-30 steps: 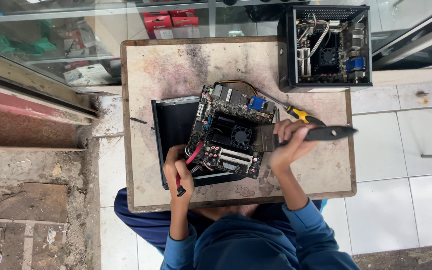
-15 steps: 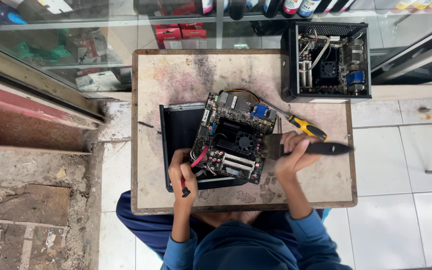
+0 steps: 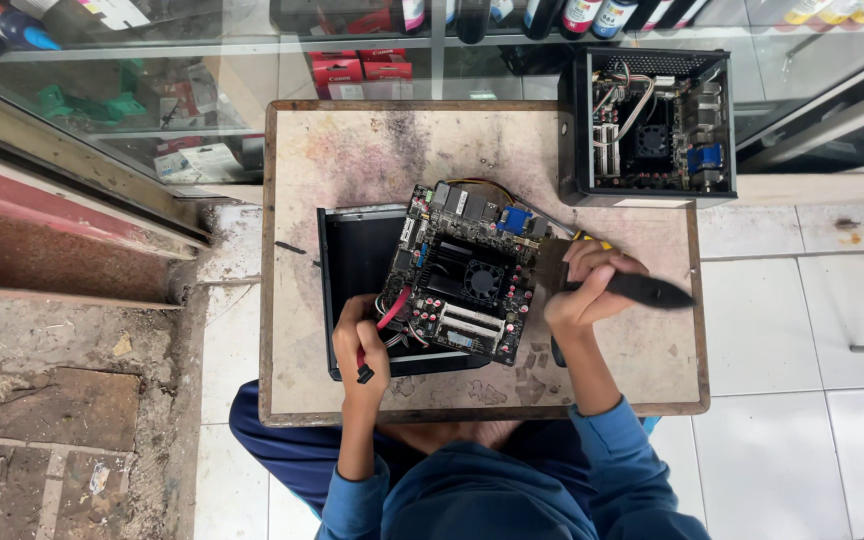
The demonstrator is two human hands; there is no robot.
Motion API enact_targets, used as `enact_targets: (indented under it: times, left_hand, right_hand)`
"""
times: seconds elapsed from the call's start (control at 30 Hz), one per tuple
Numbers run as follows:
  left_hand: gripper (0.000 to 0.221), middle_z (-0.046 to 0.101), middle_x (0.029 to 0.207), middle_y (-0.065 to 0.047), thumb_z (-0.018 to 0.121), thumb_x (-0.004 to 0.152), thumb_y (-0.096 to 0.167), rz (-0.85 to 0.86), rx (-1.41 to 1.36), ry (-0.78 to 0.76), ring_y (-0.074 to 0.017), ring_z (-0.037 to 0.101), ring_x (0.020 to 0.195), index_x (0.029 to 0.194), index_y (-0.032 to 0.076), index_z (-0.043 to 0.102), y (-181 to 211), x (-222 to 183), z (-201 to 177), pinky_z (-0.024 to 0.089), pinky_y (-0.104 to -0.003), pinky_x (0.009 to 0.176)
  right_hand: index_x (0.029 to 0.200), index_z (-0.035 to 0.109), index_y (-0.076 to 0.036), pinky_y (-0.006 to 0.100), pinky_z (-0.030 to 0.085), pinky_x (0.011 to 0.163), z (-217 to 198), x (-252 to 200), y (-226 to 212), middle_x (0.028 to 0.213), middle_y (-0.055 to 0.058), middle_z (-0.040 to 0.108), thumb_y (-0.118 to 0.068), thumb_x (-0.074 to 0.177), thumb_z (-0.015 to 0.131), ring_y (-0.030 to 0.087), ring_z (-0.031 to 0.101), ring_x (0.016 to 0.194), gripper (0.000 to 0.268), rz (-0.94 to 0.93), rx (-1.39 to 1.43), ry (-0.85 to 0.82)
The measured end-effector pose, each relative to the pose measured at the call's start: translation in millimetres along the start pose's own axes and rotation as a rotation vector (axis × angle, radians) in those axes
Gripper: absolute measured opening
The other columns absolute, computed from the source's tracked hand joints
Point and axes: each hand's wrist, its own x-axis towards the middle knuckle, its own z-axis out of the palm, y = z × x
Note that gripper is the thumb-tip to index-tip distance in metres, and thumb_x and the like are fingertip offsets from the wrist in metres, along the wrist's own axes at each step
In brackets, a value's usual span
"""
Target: The person cleans a computer motherboard by brushing dust off its surface and components. They use a brush to sweep away debris and then place the motherboard into a computer case.
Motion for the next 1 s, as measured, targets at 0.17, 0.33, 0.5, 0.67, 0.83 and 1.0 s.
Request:
enact_targets:
  times: [0.17, 0.33, 0.5, 0.67, 0.83, 1.0]
  left_hand:
    - [0.034, 0.05, 0.067, -0.015, 0.028, 0.078, 0.012, -0.018, -0.005, 0.0, -0.0287, 0.052, 0.063, 0.084, 0.003, 0.06, 0.4, -1.1, -0.3, 0.042, -0.036, 0.061]
    - [0.034, 0.051, 0.068, -0.016, 0.028, 0.078, 0.013, -0.016, 0.003, 0.002, -0.029, 0.053, 0.064, 0.084, 0.002, 0.06, 1.8, -0.6, 0.0, 0.042, -0.036, 0.061]
    - [0.035, 0.049, 0.068, -0.015, 0.027, 0.079, 0.015, -0.017, 0.059, -0.004, -0.0289, 0.051, 0.061, 0.086, 0.003, 0.058, 3.7, -1.1, -1.0, 0.042, -0.037, 0.058]
    - [0.034, 0.049, 0.068, -0.015, 0.027, 0.078, 0.015, -0.019, 0.055, -0.009, -0.0313, 0.052, 0.061, 0.086, 0.003, 0.058, 8.2, 0.5, -2.0, 0.042, -0.038, 0.057]
    - [0.039, 0.048, 0.067, -0.014, 0.024, 0.082, 0.019, -0.011, 0.041, -0.007, -0.0282, 0.051, 0.06, 0.086, 0.004, 0.059, 4.7, -0.9, -2.4, 0.041, -0.036, 0.055]
    - [0.04, 0.05, 0.068, -0.015, 0.024, 0.083, 0.021, 0.0, 0.025, -0.013, -0.0311, 0.053, 0.061, 0.086, 0.004, 0.059, 5.8, 0.3, -3.2, 0.042, -0.037, 0.056]
  right_hand:
    - [0.102, 0.03, -0.002, 0.03, 0.041, 0.051, -0.1, -3.5, 5.2, 0.054, 0.002, 0.028, -0.013, 0.095, 0.028, 0.013, 0.033, 0.043, 0.012, 0.051, 0.076, -0.037]
    - [0.097, 0.033, 0.004, 0.032, 0.041, 0.047, 3.8, 13.5, 2.6, 0.049, 0.004, 0.03, -0.009, 0.093, 0.033, 0.015, 0.034, 0.038, 0.014, 0.089, 0.062, -0.13]
    - [0.097, 0.033, -0.001, 0.046, 0.053, 0.058, 36.3, 36.9, -9.7, 0.053, 0.008, 0.045, -0.033, 0.096, 0.02, 0.027, 0.057, 0.047, 0.035, 0.107, 0.113, -0.256]
    - [0.096, 0.044, 0.0, 0.047, 0.054, 0.066, 99.5, 24.9, 10.3, 0.06, 0.009, 0.058, -0.035, 0.094, 0.025, 0.028, 0.065, 0.063, 0.039, 0.141, 0.38, -0.547]
    - [0.089, 0.048, 0.003, 0.041, 0.053, 0.066, 124.7, 16.2, 28.2, 0.065, 0.01, 0.063, -0.021, 0.094, 0.031, 0.026, 0.066, 0.068, 0.031, 0.095, 0.36, -0.779]
    - [0.086, 0.049, 0.003, 0.049, 0.053, 0.052, 107.1, 25.1, 24.8, 0.055, 0.015, 0.056, -0.018, 0.091, 0.034, 0.037, 0.058, 0.051, 0.026, -0.012, -0.025, -0.824]
